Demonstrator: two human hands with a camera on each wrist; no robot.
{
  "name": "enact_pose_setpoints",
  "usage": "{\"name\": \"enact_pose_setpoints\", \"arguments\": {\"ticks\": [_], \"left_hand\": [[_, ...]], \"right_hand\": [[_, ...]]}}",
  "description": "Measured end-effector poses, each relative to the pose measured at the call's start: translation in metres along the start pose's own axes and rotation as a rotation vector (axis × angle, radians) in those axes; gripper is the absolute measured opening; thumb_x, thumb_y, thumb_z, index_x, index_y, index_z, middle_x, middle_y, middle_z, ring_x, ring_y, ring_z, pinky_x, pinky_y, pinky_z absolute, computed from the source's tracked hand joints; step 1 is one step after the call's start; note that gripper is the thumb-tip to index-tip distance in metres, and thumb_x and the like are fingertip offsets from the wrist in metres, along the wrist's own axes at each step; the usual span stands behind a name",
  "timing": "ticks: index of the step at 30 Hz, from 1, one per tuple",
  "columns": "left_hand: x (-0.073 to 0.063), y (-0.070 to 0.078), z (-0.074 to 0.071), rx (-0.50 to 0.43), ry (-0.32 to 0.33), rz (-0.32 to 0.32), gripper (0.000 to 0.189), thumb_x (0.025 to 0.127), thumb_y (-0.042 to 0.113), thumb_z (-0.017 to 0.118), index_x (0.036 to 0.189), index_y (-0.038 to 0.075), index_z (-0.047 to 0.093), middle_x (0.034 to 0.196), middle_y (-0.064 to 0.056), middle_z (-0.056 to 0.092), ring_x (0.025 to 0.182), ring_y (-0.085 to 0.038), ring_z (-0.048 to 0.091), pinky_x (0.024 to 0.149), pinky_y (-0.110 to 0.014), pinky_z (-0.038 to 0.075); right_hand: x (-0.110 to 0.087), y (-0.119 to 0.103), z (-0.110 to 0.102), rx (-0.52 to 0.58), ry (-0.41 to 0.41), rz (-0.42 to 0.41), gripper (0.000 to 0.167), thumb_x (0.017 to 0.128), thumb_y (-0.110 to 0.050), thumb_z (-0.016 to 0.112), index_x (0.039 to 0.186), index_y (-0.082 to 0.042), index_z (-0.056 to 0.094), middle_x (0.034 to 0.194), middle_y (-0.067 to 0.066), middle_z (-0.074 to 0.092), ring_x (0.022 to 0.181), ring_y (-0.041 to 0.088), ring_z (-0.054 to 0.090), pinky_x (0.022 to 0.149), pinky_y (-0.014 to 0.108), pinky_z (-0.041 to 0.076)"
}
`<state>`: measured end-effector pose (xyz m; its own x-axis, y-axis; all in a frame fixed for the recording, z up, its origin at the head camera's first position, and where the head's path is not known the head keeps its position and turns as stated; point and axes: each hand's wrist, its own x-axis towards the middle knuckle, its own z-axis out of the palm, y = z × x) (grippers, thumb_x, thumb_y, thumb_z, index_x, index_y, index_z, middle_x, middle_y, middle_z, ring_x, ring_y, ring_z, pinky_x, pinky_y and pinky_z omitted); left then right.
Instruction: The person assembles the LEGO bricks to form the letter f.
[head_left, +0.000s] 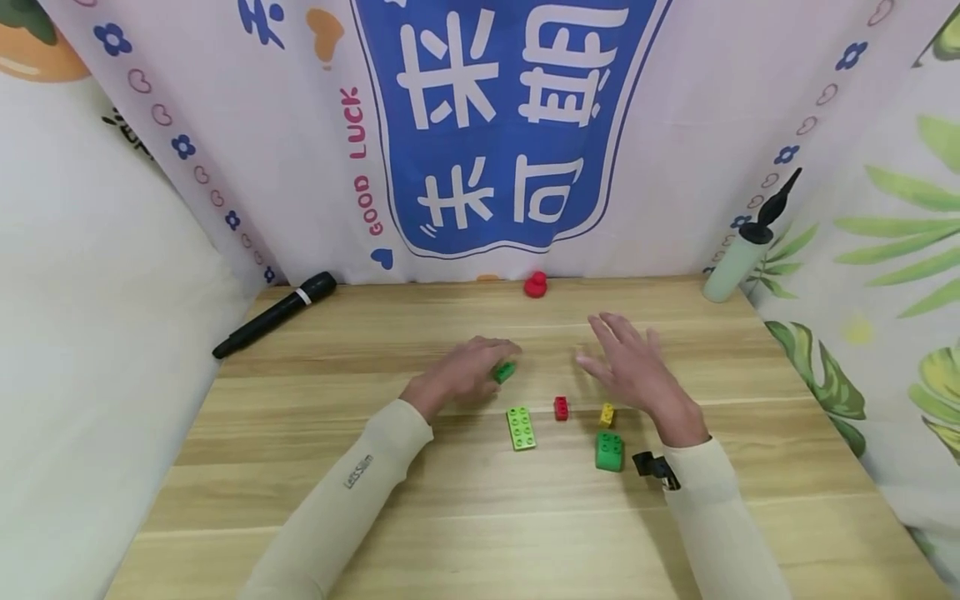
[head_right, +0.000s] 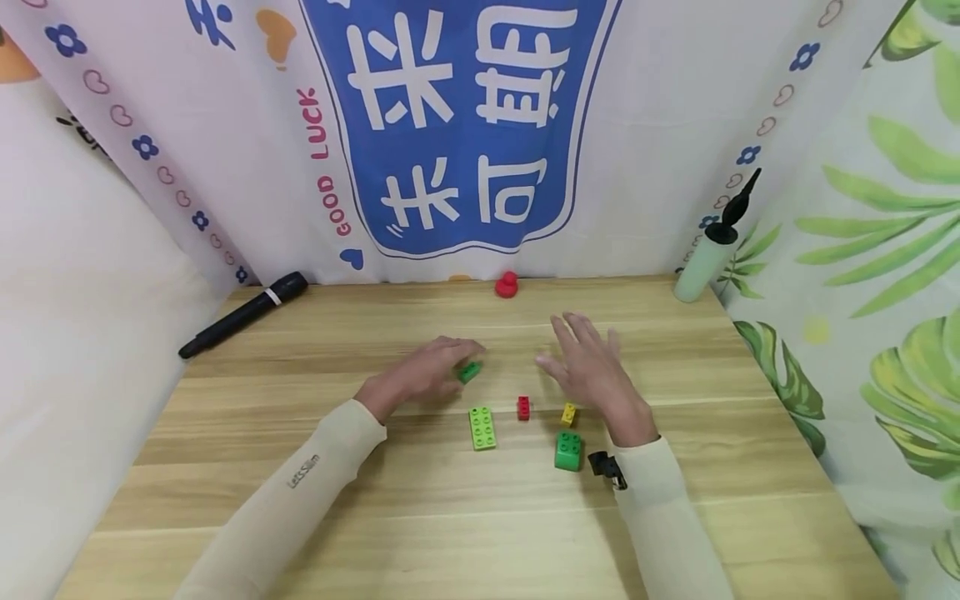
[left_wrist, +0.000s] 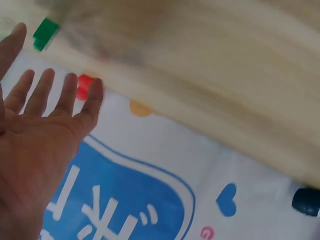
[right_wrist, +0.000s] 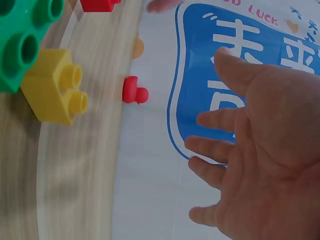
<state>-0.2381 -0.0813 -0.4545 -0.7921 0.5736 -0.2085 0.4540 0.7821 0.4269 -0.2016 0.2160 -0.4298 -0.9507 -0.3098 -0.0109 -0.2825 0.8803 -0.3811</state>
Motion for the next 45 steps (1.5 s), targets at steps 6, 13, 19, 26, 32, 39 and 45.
{"name": "enact_pose_setpoints", "arguments": {"ticks": [6,13,19,26,32,39,45], "left_hand": [[0.005,-0.011,0.013,0.024,0.056,0.083,0.031,0.102,0.016,0.076,0.133,0.014,0.074,0.141,-0.004,0.072,0.130,-0.022,0.065,0.117,-0.043,0.050],[-0.005,-0.016,0.009,-0.099,0.023,-0.020,0.042,0.098,0.016,0.081,0.138,0.019,0.072,0.136,-0.002,0.067,0.117,-0.019,0.060,0.112,-0.040,0.053],[-0.007,-0.021,0.012,-0.049,0.029,-0.003,0.028,0.099,0.014,0.079,0.126,0.010,0.074,0.105,-0.004,0.067,0.096,-0.020,0.058,0.087,-0.034,0.052],[-0.009,-0.023,0.019,-0.109,0.135,-0.148,0.042,0.096,0.021,0.083,0.134,0.007,0.071,0.093,-0.003,0.064,0.085,-0.018,0.057,0.075,-0.031,0.047],[-0.012,-0.023,0.022,-0.176,0.202,-0.197,0.035,0.095,0.020,0.085,0.126,0.006,0.073,0.087,-0.003,0.065,0.079,-0.015,0.057,0.070,-0.027,0.048],[-0.011,-0.024,0.026,-0.194,0.257,-0.243,0.044,0.093,0.024,0.088,0.130,0.006,0.073,0.100,-0.003,0.070,0.089,-0.016,0.061,0.078,-0.029,0.054],[-0.011,-0.026,0.026,-0.188,0.276,-0.239,0.041,0.091,0.022,0.089,0.126,0.005,0.074,0.106,-0.005,0.071,0.095,-0.018,0.062,0.086,-0.033,0.056]], "right_hand": [[0.001,-0.004,0.001,0.089,-0.087,-0.050,0.071,0.109,-0.032,0.064,0.166,-0.003,0.034,0.174,0.028,0.026,0.160,0.052,0.026,0.128,0.074,0.018],[0.004,-0.005,0.005,0.174,-0.239,-0.056,0.071,0.101,-0.020,0.076,0.162,-0.004,0.043,0.165,0.027,0.043,0.149,0.048,0.045,0.119,0.065,0.042],[0.006,-0.005,0.015,0.180,-0.303,-0.084,0.060,0.093,-0.016,0.084,0.146,-0.002,0.058,0.141,0.020,0.062,0.127,0.037,0.061,0.108,0.054,0.054],[0.013,-0.012,0.031,0.197,-0.303,-0.110,0.044,0.094,-0.009,0.082,0.134,0.001,0.065,0.131,0.016,0.069,0.119,0.031,0.065,0.103,0.050,0.057],[0.016,-0.014,0.037,0.179,-0.281,-0.138,0.018,0.099,-0.009,0.077,0.116,-0.006,0.070,0.111,0.009,0.071,0.101,0.024,0.064,0.092,0.042,0.057],[0.017,-0.016,0.042,0.196,-0.266,-0.137,0.022,0.097,-0.017,0.082,0.112,-0.006,0.070,0.103,0.008,0.069,0.095,0.023,0.062,0.088,0.039,0.055],[0.017,-0.017,0.045,0.142,-0.212,-0.120,0.020,0.096,-0.015,0.083,0.109,-0.007,0.071,0.101,0.007,0.068,0.092,0.021,0.060,0.085,0.038,0.055]]}}
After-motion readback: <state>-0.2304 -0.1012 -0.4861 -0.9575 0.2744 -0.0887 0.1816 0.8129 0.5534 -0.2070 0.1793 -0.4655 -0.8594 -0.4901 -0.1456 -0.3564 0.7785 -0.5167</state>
